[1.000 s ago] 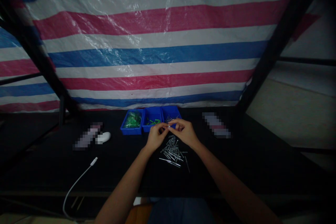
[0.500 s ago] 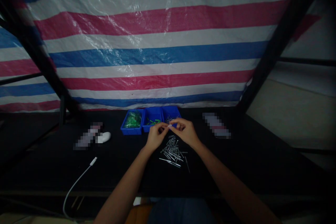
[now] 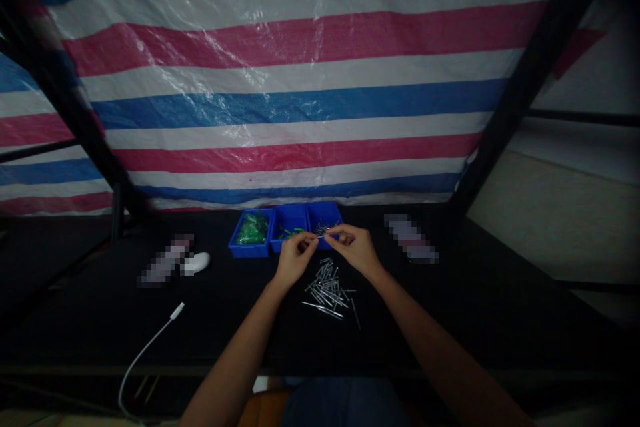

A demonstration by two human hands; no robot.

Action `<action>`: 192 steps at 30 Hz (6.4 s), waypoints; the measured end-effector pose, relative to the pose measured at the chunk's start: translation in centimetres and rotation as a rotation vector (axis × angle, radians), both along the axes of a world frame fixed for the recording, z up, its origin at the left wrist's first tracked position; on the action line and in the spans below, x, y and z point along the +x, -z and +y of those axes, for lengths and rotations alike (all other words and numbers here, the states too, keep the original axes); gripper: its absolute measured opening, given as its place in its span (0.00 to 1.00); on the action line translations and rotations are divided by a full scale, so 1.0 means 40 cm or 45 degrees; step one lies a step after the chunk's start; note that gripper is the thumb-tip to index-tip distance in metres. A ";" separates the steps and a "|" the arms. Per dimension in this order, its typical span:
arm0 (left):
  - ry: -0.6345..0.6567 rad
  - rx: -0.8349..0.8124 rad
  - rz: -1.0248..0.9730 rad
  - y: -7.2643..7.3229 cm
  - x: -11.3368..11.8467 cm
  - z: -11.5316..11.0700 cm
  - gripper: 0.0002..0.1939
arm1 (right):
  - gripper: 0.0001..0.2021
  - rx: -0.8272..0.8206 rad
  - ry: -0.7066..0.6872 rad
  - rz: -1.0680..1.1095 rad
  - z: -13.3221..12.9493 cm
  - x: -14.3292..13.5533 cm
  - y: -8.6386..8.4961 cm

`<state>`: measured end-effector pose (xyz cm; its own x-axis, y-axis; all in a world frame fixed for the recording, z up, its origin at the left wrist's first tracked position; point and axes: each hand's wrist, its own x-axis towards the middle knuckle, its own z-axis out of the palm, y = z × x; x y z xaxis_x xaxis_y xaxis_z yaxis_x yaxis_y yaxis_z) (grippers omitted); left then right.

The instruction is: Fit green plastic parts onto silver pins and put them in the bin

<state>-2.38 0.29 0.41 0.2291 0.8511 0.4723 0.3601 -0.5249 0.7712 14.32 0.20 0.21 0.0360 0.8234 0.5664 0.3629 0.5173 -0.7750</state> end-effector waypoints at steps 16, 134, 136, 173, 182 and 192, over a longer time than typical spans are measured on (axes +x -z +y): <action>-0.025 -0.006 -0.021 -0.007 -0.002 -0.004 0.14 | 0.09 -0.020 0.099 -0.231 0.007 0.011 0.009; 0.109 -0.012 0.203 -0.009 0.022 -0.037 0.12 | 0.17 -0.509 -0.215 0.493 0.024 0.009 0.000; 0.120 0.028 0.345 -0.008 0.022 -0.042 0.10 | 0.18 -0.397 -0.084 0.454 0.031 0.020 0.001; 0.082 0.121 0.657 0.004 0.013 -0.033 0.07 | 0.13 -0.073 0.375 -0.126 0.052 0.055 0.031; 0.095 0.133 0.465 0.018 0.016 -0.020 0.11 | 0.13 -0.013 0.315 -0.080 0.041 0.048 0.018; 0.121 0.197 0.307 -0.007 0.023 -0.042 0.15 | 0.12 -0.004 0.193 -0.030 0.024 0.031 0.003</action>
